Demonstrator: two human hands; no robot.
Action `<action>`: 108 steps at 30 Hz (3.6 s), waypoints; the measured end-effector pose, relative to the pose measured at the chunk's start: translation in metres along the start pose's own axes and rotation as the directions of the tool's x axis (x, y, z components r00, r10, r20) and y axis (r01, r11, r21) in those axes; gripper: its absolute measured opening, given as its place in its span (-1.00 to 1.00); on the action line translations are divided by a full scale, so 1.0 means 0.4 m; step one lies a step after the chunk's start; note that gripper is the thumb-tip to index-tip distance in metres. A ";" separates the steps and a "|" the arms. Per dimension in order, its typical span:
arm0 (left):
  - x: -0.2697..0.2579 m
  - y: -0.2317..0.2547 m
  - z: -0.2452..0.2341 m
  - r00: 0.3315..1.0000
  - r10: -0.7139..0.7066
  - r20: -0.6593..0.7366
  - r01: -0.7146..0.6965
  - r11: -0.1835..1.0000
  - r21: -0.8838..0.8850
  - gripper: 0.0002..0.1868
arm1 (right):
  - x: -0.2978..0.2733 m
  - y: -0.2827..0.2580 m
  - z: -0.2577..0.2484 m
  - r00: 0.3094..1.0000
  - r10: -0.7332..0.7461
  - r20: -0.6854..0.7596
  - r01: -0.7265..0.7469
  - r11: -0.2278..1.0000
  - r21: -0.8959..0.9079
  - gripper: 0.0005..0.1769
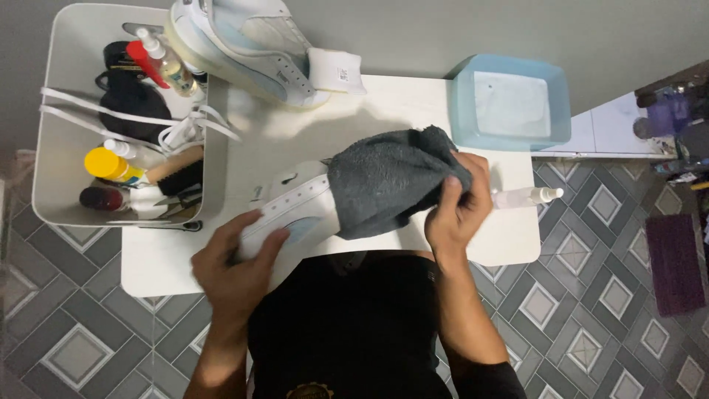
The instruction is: Cleaning a white sneaker using a toothbrush and a cloth at a service counter.
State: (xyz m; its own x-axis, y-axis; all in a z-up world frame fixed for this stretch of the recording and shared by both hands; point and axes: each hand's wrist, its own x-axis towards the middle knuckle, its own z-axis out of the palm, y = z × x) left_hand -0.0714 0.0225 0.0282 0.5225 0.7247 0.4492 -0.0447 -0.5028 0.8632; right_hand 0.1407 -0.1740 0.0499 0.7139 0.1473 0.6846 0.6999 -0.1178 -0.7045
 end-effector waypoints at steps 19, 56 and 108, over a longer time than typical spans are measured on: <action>-0.022 0.068 -0.187 0.993 0.116 0.032 -0.110 0.772 0.626 -0.63 | -0.093 0.054 0.069 0.796 0.196 0.572 0.058 0.917 -0.395 -0.38; -0.100 0.051 -0.132 0.973 0.216 0.087 -0.232 0.857 0.460 -0.61 | -0.149 0.301 -0.048 0.892 0.312 0.327 -0.074 0.815 -0.575 -0.94; -0.068 0.056 0.229 0.880 0.121 0.459 -0.131 0.991 -0.011 -0.62 | 0.047 0.003 -0.204 0.927 0.371 0.058 -0.364 0.849 0.383 -0.75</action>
State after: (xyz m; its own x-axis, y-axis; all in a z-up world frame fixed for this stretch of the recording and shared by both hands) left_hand -0.0088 -0.0517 0.0140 0.8452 0.3608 0.3943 -0.1218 -0.5882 0.7995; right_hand 0.1567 -0.2513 0.0771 0.9200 0.1502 0.3620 0.3253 0.2227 -0.9190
